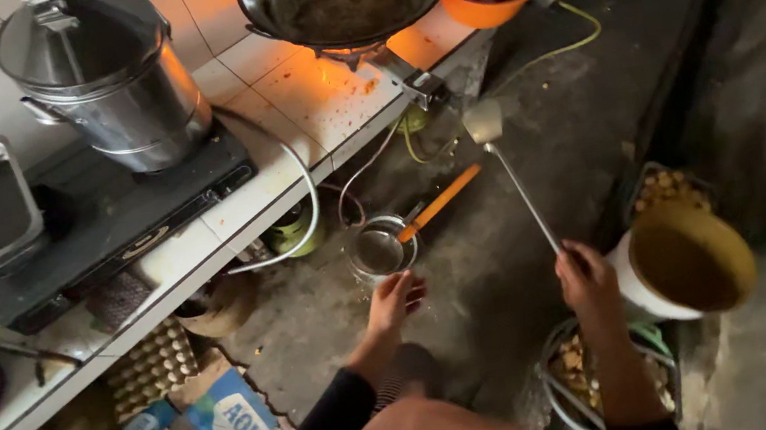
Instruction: The person stirs chopped green vegetables in a wok using a metal spatula. They then move to a second wok and stir pieces of meat frying in oil.
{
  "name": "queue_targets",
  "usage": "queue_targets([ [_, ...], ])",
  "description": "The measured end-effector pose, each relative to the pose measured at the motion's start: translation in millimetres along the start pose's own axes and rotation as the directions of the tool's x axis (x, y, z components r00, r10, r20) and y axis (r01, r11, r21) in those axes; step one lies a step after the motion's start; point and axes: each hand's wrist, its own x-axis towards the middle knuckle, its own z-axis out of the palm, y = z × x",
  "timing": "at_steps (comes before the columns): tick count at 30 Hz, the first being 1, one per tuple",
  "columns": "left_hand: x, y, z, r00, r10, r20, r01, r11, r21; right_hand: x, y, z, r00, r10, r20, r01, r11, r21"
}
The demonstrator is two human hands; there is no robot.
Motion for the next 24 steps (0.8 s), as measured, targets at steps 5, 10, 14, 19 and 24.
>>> queue_targets([
  [5, 55, 10, 7, 0.993, 0.006, -0.116, -0.019, 0.994, -0.109, 114, 29, 20, 0.969, 0.205, 0.135, -0.231, 0.947, 0.223],
  [10, 142, 21, 28, 0.987, 0.091, -0.135, -0.116, 0.974, -0.194, 239, 54, 49, 0.987, 0.04, 0.156, -0.06, 0.99, 0.126],
  [14, 218, 49, 50, 0.982, 0.058, -0.182, -0.103, 0.963, -0.249, 351, 80, 75, 0.986, -0.024, 0.167, 0.019, 0.999, 0.032],
  [19, 288, 67, 74, 0.973, 0.186, -0.134, -0.216, 0.939, -0.269, 461, 111, 116, 0.977, -0.119, 0.177, 0.12, 0.993, 0.006],
  [24, 321, 68, 89, 0.945, 0.152, -0.288, -0.21, 0.961, -0.179, 535, 123, 154, 0.938, -0.284, 0.197, 0.322, 0.925, -0.203],
])
